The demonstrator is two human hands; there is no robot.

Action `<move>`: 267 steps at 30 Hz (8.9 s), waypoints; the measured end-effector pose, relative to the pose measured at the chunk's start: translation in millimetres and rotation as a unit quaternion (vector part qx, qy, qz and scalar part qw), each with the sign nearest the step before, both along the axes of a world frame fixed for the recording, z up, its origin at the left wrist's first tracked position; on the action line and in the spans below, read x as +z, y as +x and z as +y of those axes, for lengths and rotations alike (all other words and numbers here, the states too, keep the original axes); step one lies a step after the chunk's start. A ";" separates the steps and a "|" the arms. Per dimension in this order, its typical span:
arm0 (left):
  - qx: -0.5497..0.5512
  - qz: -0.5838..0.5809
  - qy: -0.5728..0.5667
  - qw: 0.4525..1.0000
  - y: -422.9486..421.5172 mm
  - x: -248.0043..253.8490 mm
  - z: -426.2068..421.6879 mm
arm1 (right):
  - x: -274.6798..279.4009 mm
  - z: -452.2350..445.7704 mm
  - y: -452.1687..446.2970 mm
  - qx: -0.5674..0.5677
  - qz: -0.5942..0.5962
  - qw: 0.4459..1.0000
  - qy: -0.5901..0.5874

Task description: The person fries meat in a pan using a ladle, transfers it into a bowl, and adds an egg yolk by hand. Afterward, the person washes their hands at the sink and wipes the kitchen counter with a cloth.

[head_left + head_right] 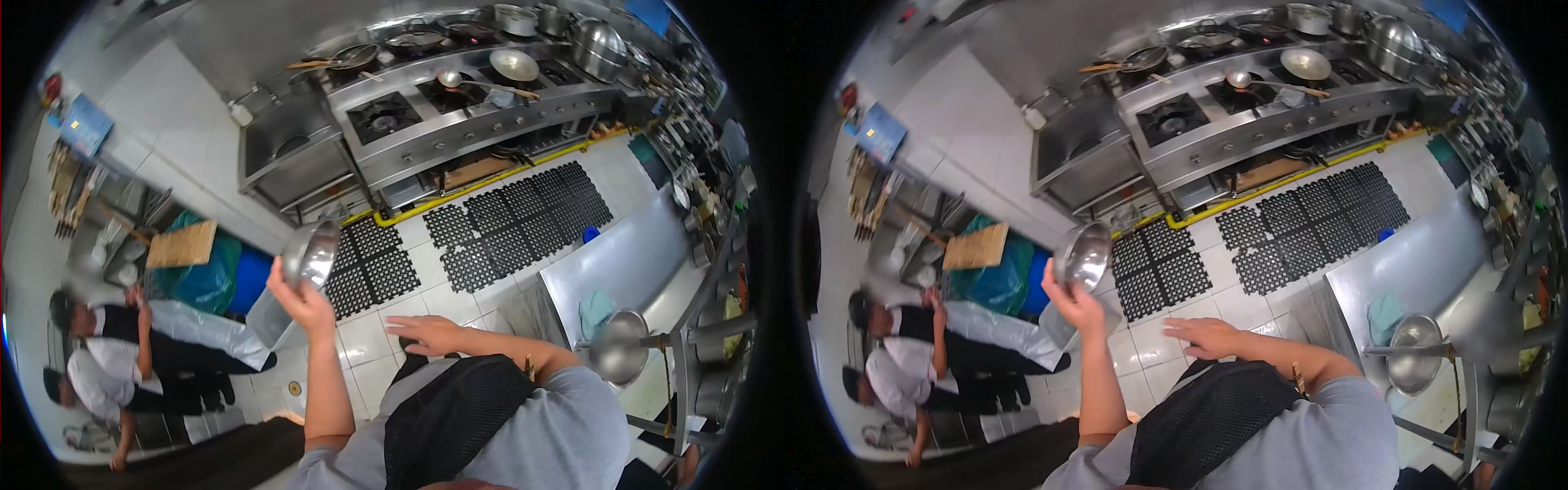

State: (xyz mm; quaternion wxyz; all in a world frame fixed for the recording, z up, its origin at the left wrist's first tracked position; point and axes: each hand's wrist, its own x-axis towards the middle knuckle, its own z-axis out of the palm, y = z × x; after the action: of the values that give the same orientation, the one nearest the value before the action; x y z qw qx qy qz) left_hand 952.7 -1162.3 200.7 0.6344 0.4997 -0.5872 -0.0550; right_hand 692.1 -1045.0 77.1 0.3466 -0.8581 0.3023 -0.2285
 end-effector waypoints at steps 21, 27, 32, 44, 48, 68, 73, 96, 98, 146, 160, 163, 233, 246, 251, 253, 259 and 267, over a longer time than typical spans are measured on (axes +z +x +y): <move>-0.714 -0.124 0.567 0.391 -398.9 -140.3 -195.4 | -60.9 -52.7 -198.0 -0.810 -0.285 0.465 0.214; -0.747 -0.331 0.423 0.391 -453.4 -208.0 -297.9 | -87.5 34.5 -397.2 -0.782 -0.611 0.125 0.023; -0.551 -0.596 0.500 0.303 -382.9 -258.3 -395.1 | -119.0 87.2 -488.8 -0.812 -0.583 -0.004 0.022; -0.496 0.304 0.688 0.434 -552.6 -243.6 -601.0 | 0.9 -303.9 -568.6 -0.815 -0.359 0.404 0.211; -0.446 0.420 0.675 0.412 -625.0 -238.5 -648.0 | 81.4 -490.2 -596.3 -0.636 0.060 0.767 0.062; -0.356 0.231 0.681 0.597 -598.4 -155.8 -691.7 | 105.6 -627.4 -637.7 -0.515 0.011 0.765 0.387; -0.461 0.106 0.681 0.559 -645.0 -104.7 -709.2 | 167.4 -562.1 -612.2 -0.681 0.168 0.671 0.240; -0.801 -0.321 0.459 0.211 -923.0 -48.2 -397.2 | 181.5 -190.5 -428.6 -0.909 0.374 0.150 0.111; -0.811 -0.359 0.414 0.203 -927.2 -50.3 -368.2 | 185.2 -146.1 -404.0 -0.898 0.402 0.139 0.112; -0.799 -0.565 0.063 -0.195 -1126.0 -48.8 -40.3 | 168.0 -141.2 -357.6 -0.882 0.298 -0.274 0.241; -0.809 -0.562 0.048 -0.168 -1111.5 -46.6 -44.1 | 169.9 -156.5 -312.2 -0.877 0.284 -0.260 0.287; -0.807 -0.565 0.044 -0.167 -1106.8 -45.5 -44.6 | 168.5 -155.2 -319.6 -0.881 0.276 -0.273 0.272; -0.839 -0.518 -0.112 -0.119 -1112.1 -31.5 -7.1 | 276.5 -143.3 -364.2 -0.848 0.205 -0.295 0.390; -0.847 -0.520 0.033 -0.108 -1055.7 -55.7 -27.1 | 140.1 -170.4 -395.9 -0.928 -0.116 -0.349 0.064; -0.845 -0.507 0.135 -0.109 -1023.1 -69.6 -38.4 | 120.9 -176.0 -414.7 -0.905 -0.194 -0.375 0.050; -0.850 -0.498 0.127 -0.115 -1019.7 -74.2 -41.1 | 112.7 -176.1 -411.9 -0.901 -0.183 -0.386 0.080; -0.823 -0.536 0.157 -0.102 -1012.5 -55.5 -45.0 | 96.7 -192.5 -394.1 -0.884 -0.209 -0.409 0.092; -0.847 -0.519 0.090 -0.077 -1020.4 -73.5 -51.4 | 141.8 -223.7 -376.7 -0.889 -0.245 -0.377 0.084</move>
State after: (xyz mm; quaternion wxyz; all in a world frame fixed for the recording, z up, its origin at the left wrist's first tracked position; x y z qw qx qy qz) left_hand -67.7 -1213.6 127.2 0.4454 0.4501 0.7018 0.3262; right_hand 315.3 -1268.7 218.9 0.1878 -0.6772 -0.5835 0.4069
